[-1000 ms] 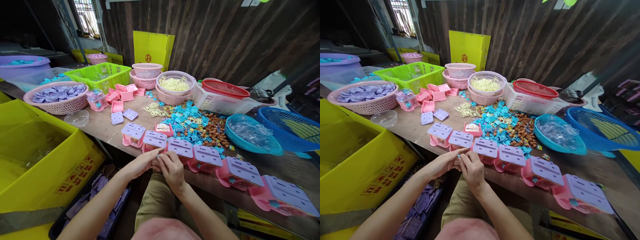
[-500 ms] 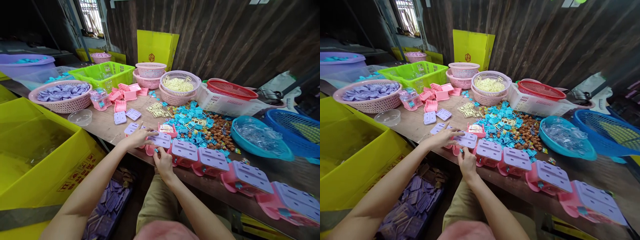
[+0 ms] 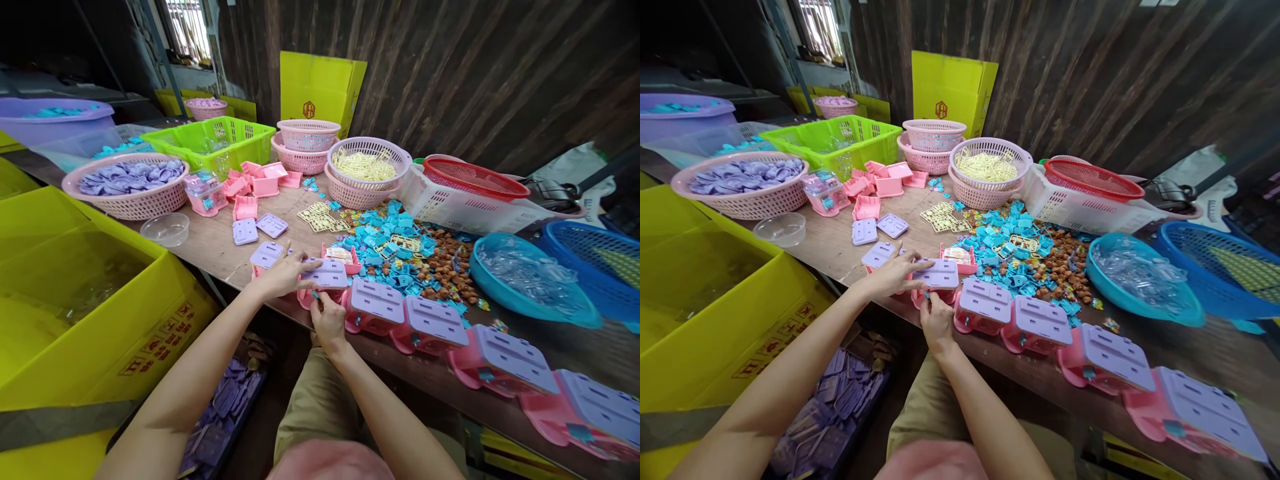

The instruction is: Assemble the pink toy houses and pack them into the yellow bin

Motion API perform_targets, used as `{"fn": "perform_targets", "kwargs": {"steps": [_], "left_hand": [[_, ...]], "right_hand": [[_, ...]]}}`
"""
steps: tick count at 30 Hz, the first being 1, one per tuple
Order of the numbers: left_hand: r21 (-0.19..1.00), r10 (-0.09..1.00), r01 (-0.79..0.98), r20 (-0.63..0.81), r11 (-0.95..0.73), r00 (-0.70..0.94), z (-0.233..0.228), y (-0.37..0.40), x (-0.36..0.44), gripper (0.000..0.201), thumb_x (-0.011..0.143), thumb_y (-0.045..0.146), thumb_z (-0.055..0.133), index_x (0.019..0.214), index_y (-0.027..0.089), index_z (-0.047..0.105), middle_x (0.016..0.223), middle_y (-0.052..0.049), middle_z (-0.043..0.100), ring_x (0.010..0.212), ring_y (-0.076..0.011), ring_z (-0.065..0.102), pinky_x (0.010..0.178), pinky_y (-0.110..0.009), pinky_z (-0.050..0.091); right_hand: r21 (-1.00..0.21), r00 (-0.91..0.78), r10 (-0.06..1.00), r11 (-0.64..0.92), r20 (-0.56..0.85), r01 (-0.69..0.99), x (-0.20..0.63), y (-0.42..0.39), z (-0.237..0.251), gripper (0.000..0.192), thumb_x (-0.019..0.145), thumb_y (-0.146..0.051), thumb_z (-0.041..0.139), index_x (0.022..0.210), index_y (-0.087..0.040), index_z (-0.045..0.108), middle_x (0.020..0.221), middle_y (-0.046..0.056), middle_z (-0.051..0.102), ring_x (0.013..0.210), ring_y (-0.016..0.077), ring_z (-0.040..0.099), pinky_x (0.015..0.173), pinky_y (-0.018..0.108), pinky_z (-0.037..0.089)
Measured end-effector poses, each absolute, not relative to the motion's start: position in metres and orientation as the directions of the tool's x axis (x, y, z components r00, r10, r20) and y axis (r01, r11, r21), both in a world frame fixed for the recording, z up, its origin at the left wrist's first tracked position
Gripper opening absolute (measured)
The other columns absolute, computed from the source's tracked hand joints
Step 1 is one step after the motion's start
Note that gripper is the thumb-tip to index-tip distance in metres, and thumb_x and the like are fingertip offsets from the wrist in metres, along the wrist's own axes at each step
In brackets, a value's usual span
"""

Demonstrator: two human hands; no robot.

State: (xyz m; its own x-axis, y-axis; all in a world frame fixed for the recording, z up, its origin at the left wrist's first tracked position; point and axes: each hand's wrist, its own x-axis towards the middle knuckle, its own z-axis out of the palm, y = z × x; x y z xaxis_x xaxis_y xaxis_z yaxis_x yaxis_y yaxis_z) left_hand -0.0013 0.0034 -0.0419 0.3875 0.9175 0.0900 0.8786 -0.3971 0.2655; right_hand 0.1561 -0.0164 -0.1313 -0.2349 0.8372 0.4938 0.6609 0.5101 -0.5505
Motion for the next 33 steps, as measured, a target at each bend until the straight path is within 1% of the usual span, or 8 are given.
{"fn": "perform_targets", "kwargs": {"steps": [6,10,13,16,19,26,29,33], "left_hand": [[0.261,0.92,0.883,0.069,-0.389,0.385,-0.039,0.002,0.0,0.056,0.086,0.05,0.049,0.135,0.023,0.042,0.118,-0.012,0.051,0.118,-0.0248,0.047,0.11,-0.058,0.009],[0.268,0.918,0.878,0.097,-0.397,0.385,-0.041,0.002,0.0,0.055,0.086,0.049,0.049,0.134,0.023,0.042,0.117,-0.012,0.051,0.118,-0.0239,0.047,0.11,-0.057,0.01],[0.262,0.913,0.875,0.112,-0.408,0.392,-0.043,0.003,-0.001,0.055,0.086,0.05,0.049,0.134,0.023,0.043,0.115,-0.011,0.052,0.117,-0.024,0.048,0.111,-0.055,0.013],[0.251,0.909,0.874,0.126,-0.417,0.397,-0.045,0.006,-0.002,0.057,0.084,0.051,0.051,0.134,0.024,0.043,0.111,-0.009,0.053,0.113,-0.0239,0.051,0.111,-0.052,0.018],[0.247,0.905,0.871,0.142,-0.425,0.401,-0.047,0.008,-0.003,0.058,0.083,0.053,0.052,0.134,0.026,0.043,0.107,-0.008,0.053,0.11,-0.024,0.052,0.11,-0.051,0.021],[0.251,0.89,0.856,0.184,-0.452,0.416,-0.051,0.009,-0.004,0.058,0.083,0.052,0.052,0.134,0.025,0.044,0.105,-0.007,0.054,0.106,-0.0228,0.054,0.111,-0.051,0.021],[0.25,0.89,0.856,0.187,-0.452,0.416,-0.048,0.009,-0.002,0.056,0.083,0.05,0.053,0.132,0.023,0.046,0.103,-0.007,0.056,0.105,-0.0226,0.055,0.112,-0.051,0.019],[0.236,0.893,0.864,0.182,-0.445,0.411,-0.044,0.008,0.0,0.053,0.083,0.048,0.053,0.127,0.02,0.052,0.102,-0.007,0.057,0.104,-0.0222,0.056,0.112,-0.051,0.018]], "right_hand": [[-0.505,-0.247,0.812,0.535,0.528,0.677,0.155,-0.017,-0.133,0.034,0.089,-0.025,0.032,0.078,-0.015,0.063,0.053,0.004,0.063,0.045,0.0142,0.056,0.049,0.023,0.033],[-0.479,-0.229,0.81,0.519,0.539,0.708,0.151,-0.019,-0.134,0.036,0.09,-0.025,0.03,0.076,-0.014,0.062,0.05,0.005,0.062,0.043,0.0148,0.056,0.047,0.023,0.031],[-0.463,-0.207,0.817,0.492,0.538,0.737,0.146,-0.021,-0.133,0.035,0.089,-0.024,0.031,0.074,-0.014,0.061,0.051,0.006,0.063,0.042,0.0154,0.056,0.046,0.024,0.03],[-0.449,-0.185,0.825,0.463,0.535,0.764,0.142,-0.022,-0.133,0.031,0.087,-0.023,0.033,0.077,-0.013,0.062,0.052,0.006,0.064,0.042,0.0155,0.056,0.045,0.024,0.029],[-0.437,-0.172,0.828,0.444,0.533,0.782,0.142,-0.022,-0.132,0.03,0.086,-0.021,0.033,0.08,-0.013,0.062,0.052,0.006,0.063,0.043,0.0153,0.056,0.046,0.024,0.03],[-0.404,-0.194,0.831,0.441,0.522,0.802,0.139,-0.022,-0.135,0.027,0.086,-0.019,0.035,0.08,-0.013,0.061,0.054,0.006,0.063,0.046,0.015,0.057,0.047,0.023,0.032],[-0.395,-0.199,0.833,0.437,0.516,0.808,0.136,-0.022,-0.136,0.027,0.086,-0.018,0.034,0.083,-0.012,0.06,0.056,0.006,0.064,0.048,0.0153,0.059,0.048,0.023,0.033],[-0.382,-0.208,0.85,0.419,0.483,0.824,0.133,-0.021,-0.135,0.028,0.088,-0.018,0.033,0.08,-0.011,0.059,0.058,0.008,0.064,0.052,0.0165,0.061,0.049,0.023,0.035]]}}
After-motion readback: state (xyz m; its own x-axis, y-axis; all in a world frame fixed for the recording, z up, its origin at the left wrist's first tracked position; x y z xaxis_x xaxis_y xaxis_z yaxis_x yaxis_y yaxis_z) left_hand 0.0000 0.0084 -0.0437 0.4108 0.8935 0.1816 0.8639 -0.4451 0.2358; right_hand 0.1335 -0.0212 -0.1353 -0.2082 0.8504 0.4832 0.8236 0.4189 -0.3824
